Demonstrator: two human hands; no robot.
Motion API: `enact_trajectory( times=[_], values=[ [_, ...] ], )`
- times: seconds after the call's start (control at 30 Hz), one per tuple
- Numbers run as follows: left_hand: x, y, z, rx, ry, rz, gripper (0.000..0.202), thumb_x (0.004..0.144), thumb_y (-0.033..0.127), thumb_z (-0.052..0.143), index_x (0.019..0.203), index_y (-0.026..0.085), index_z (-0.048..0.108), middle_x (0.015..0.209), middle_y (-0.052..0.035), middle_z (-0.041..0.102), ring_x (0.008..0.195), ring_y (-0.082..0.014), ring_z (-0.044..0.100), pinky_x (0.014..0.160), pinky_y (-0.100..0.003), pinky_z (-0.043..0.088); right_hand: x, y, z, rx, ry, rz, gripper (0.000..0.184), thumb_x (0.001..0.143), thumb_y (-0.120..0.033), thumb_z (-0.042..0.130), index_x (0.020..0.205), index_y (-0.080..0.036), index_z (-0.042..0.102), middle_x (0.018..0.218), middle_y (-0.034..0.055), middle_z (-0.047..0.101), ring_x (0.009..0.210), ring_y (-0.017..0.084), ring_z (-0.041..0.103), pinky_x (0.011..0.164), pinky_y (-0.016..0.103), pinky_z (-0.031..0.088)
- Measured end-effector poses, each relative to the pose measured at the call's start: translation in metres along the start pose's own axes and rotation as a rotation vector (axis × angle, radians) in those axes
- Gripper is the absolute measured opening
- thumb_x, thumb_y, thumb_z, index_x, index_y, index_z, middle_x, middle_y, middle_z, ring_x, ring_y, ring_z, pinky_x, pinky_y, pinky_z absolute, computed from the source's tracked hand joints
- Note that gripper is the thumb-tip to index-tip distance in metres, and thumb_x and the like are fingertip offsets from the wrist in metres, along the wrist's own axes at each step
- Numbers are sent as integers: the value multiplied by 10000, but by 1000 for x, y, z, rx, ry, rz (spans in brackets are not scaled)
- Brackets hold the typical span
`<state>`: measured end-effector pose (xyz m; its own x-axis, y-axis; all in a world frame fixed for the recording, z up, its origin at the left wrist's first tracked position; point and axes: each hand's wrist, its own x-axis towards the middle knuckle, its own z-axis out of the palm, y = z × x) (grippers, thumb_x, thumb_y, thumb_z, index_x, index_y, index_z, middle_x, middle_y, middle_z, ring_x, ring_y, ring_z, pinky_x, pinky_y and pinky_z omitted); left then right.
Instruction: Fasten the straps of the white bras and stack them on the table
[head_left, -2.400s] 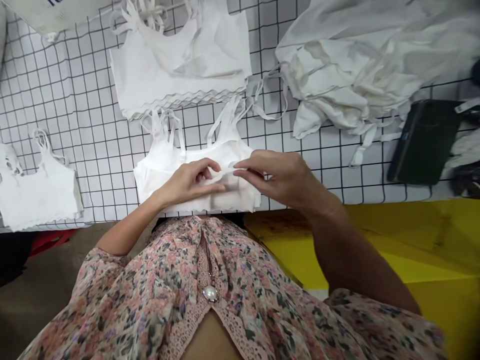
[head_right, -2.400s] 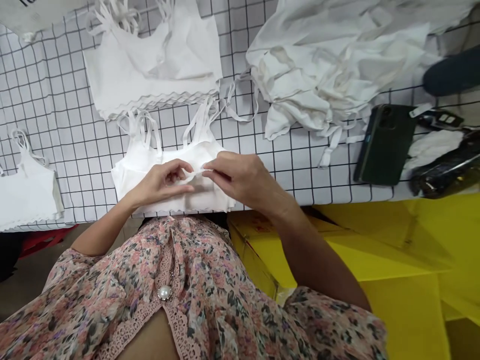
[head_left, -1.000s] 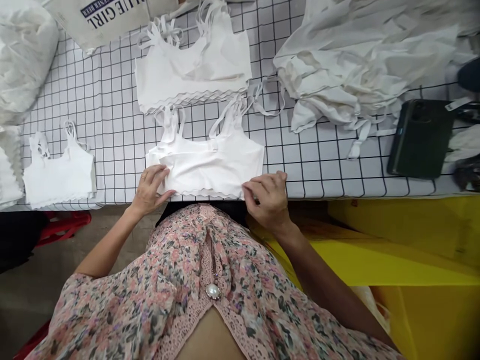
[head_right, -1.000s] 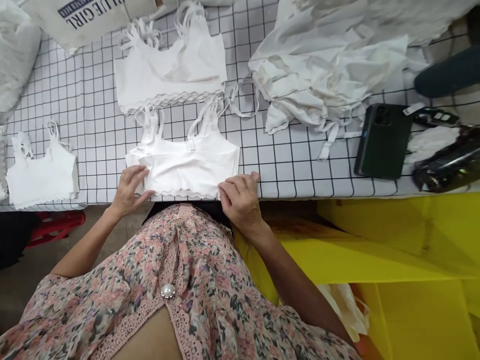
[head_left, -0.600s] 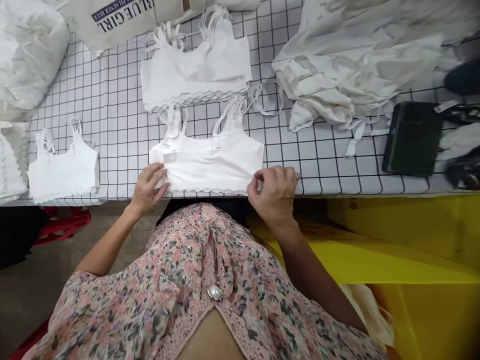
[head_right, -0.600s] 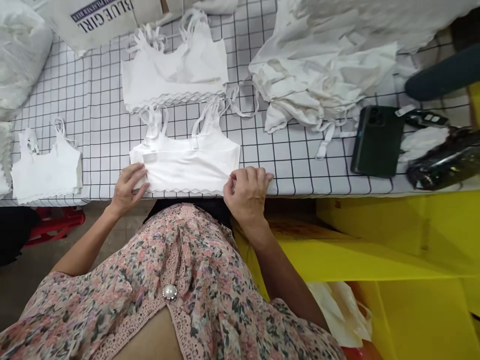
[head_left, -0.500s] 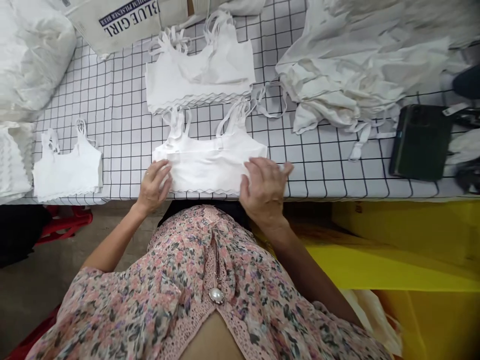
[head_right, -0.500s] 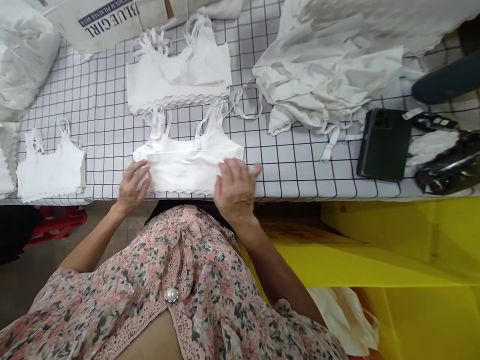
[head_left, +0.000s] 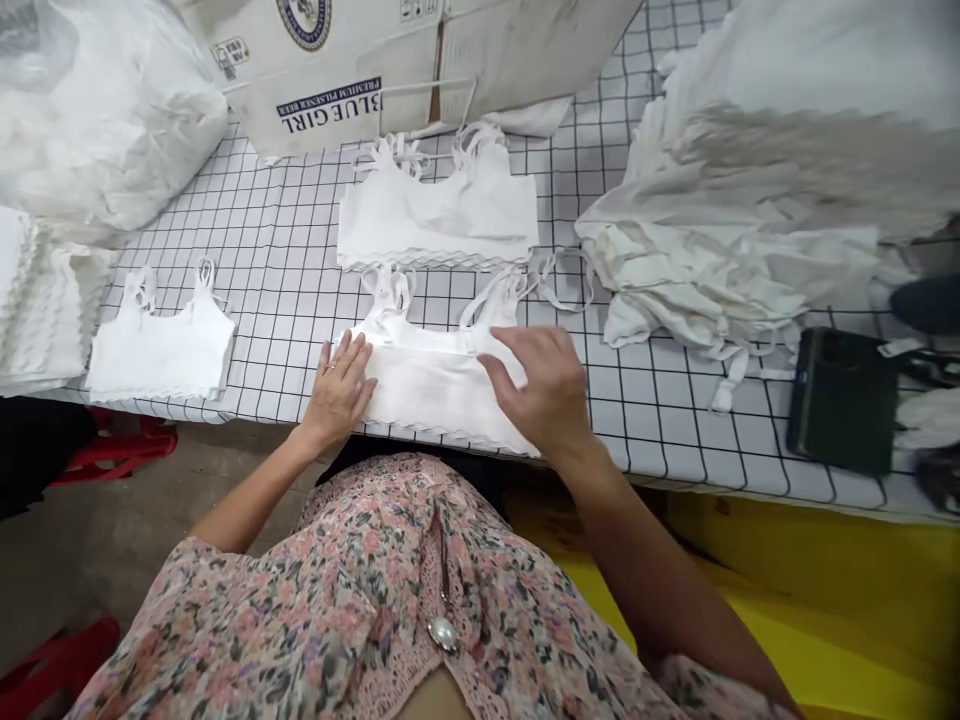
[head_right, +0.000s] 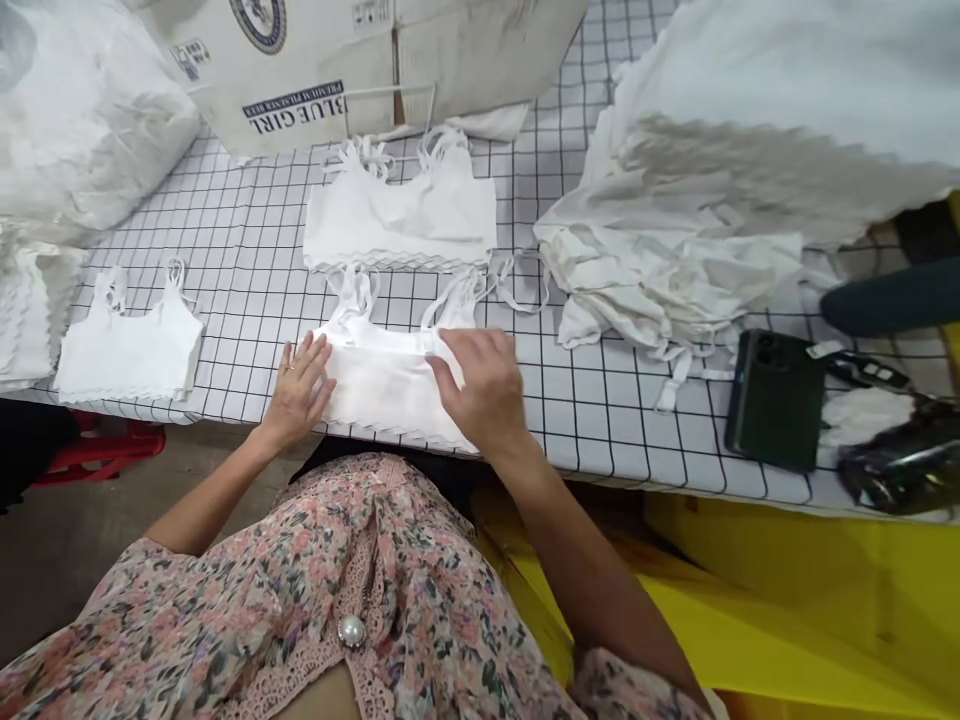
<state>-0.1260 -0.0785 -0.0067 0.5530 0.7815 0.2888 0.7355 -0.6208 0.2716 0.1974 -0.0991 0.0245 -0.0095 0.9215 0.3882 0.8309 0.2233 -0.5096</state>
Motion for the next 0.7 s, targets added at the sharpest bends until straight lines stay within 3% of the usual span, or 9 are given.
enact_trajectory(
  times=[0.07,0.1,0.13,0.23,0.33,0.43,0.57,0.7],
  values=[
    [3,3,6,5,-5,3,761,1172,344,472,1820,241,86,1802,-170,422,1748,-314,291,1435,-650,256,64,-19,16,110,-87,-31,263,1081,-330,571,1090,-199,799,1082,141,809,1010,303,743,983,483,603],
    [3,4,8,13,-13,-3,772,1168,356,482,1819,220,89,1801,-186,418,1746,-325,297,1428,-649,276,95,-28,25,149,-157,19,183,1040,-256,619,1000,-193,786,1044,129,806,925,274,744,919,441,616],
    [2,6,11,23,-23,-11,782,1165,367,489,1818,203,91,1807,-198,402,1748,-334,289,1422,-646,293,122,-36,34,191,-251,109,151,1014,-230,667,903,-185,759,956,115,798,822,243,732,854,405,619],
    [-3,10,13,34,-45,-43,807,1159,383,495,1820,191,75,1834,-198,342,1763,-333,237,1423,-621,307,176,-49,53,347,-589,458,319,969,-301,810,718,-174,660,680,70,710,494,169,609,546,323,547],
    [-5,15,10,9,-61,-65,850,1153,404,502,1824,192,25,1851,-188,306,1772,-319,203,1437,-602,282,191,-47,62,456,-763,597,370,883,-216,900,636,-162,630,532,26,610,364,123,476,399,296,467],
    [-5,18,6,-27,-77,-78,901,1144,429,513,1822,175,-23,1855,-194,292,1774,-323,196,1443,-598,264,191,-42,66,675,-814,637,329,840,-67,878,628,-149,641,495,-15,567,351,70,373,400,284,507],
    [-7,21,1,-49,-91,-97,964,1128,452,542,1818,162,-65,1862,-206,266,1776,-340,184,1448,-604,244,195,-40,69,894,-702,697,306,881,-100,849,679,-162,628,508,-45,562,360,43,331,455,280,567],
    [-11,22,-5,-74,-72,-128,979,1113,478,567,1823,167,-33,1864,-212,255,1777,-359,171,1448,-635,215,192,-34,65,641,-600,658,315,918,-192,872,715,-161,633,512,-11,605,338,60,393,361,223,474]
  ],
)
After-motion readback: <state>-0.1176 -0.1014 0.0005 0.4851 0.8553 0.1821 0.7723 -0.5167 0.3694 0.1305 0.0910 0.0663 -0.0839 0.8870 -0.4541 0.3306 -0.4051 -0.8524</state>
